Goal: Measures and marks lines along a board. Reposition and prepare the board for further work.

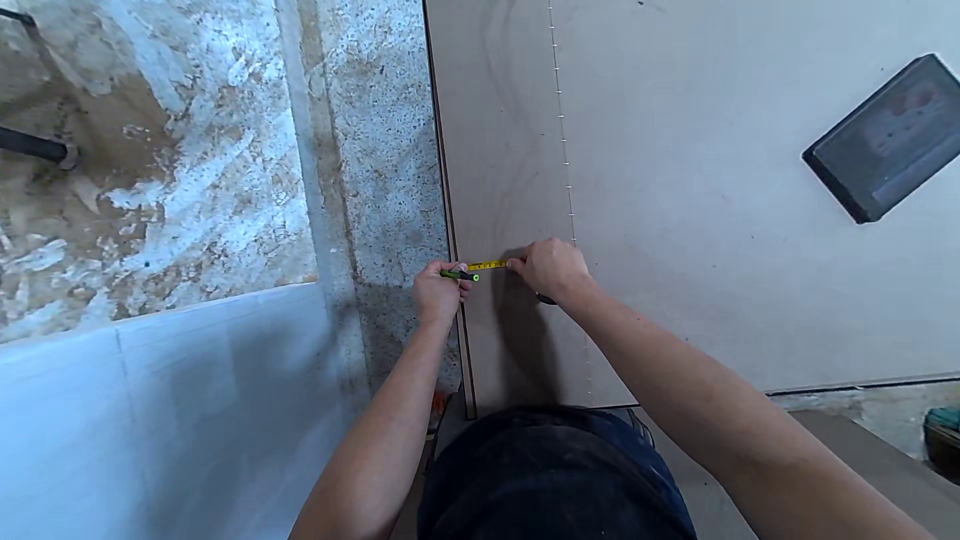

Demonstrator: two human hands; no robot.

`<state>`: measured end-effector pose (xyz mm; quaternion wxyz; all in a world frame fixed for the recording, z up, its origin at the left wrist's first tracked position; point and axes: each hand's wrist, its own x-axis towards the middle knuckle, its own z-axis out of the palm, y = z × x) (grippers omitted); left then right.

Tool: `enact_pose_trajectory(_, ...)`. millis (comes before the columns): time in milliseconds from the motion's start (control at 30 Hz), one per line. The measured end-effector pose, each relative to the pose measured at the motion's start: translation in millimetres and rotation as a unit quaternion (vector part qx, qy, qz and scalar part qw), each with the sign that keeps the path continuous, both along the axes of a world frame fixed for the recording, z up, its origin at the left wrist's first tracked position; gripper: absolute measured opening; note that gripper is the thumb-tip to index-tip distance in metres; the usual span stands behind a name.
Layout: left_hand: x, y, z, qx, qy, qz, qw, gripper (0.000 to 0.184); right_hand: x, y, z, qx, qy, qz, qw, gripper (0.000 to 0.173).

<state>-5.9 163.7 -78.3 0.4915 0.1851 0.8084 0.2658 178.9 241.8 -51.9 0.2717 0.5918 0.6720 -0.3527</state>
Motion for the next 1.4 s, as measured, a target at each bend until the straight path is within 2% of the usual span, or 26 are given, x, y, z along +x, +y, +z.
enact_pose_trajectory(300, 0.9, -1.5, -3.8, 0.003, 0.032, -0.029, 0.999, 0.020, 0.4, 0.5, -1.0, -0.002, 0.007, -0.007, 1.000, 0.053)
enact_pose_trajectory(400, 5.1, -2.9, -2.1, 0.012, 0.048, -0.027, 0.998, 0.015, -0.7, 0.1, 2.0, 0.000, 0.008, 0.008, 1.000, 0.053)
enact_pose_trajectory(533, 8.1, 2.5, -2.9, 0.027, 0.075, -0.047, 0.996, 0.015, 0.4, 1.1, -3.6, -0.010, 0.052, 0.032, 0.998, 0.043)
enact_pose_trajectory(667, -1.7, 43.2, -4.6, 0.021, 0.103, -0.135, 0.985, 0.015, -2.8, 21.0, -4.6, -0.019, 0.054, 0.001, 0.998, 0.047)
enact_pose_trajectory(833, -5.9, 134.0, -7.0, 0.026, 0.162, -0.256, 0.953, 0.018, -2.9, 83.7, -7.0, 0.006, 0.036, -0.086, 0.996, 0.063)
enact_pose_trajectory(1033, -4.0, 220.3, -10.2, 0.025, 0.180, -0.257, 0.949, 0.015, -7.8, 156.3, -4.0, 0.026, 0.010, -0.140, 0.990, 0.063)
enact_pose_trajectory(1167, 0.0, 241.5, -12.5, 0.039, 0.155, -0.238, 0.958, 0.013, -6.3, 177.1, -7.9, 0.015, 0.001, -0.153, 0.988, 0.067)
enact_pose_trajectory(1400, -4.1, 238.8, -19.9, 0.078, 0.149, -0.259, 0.951, 0.015, -3.1, 179.1, -11.8, 0.012, -0.012, -0.142, 0.990, 0.073)
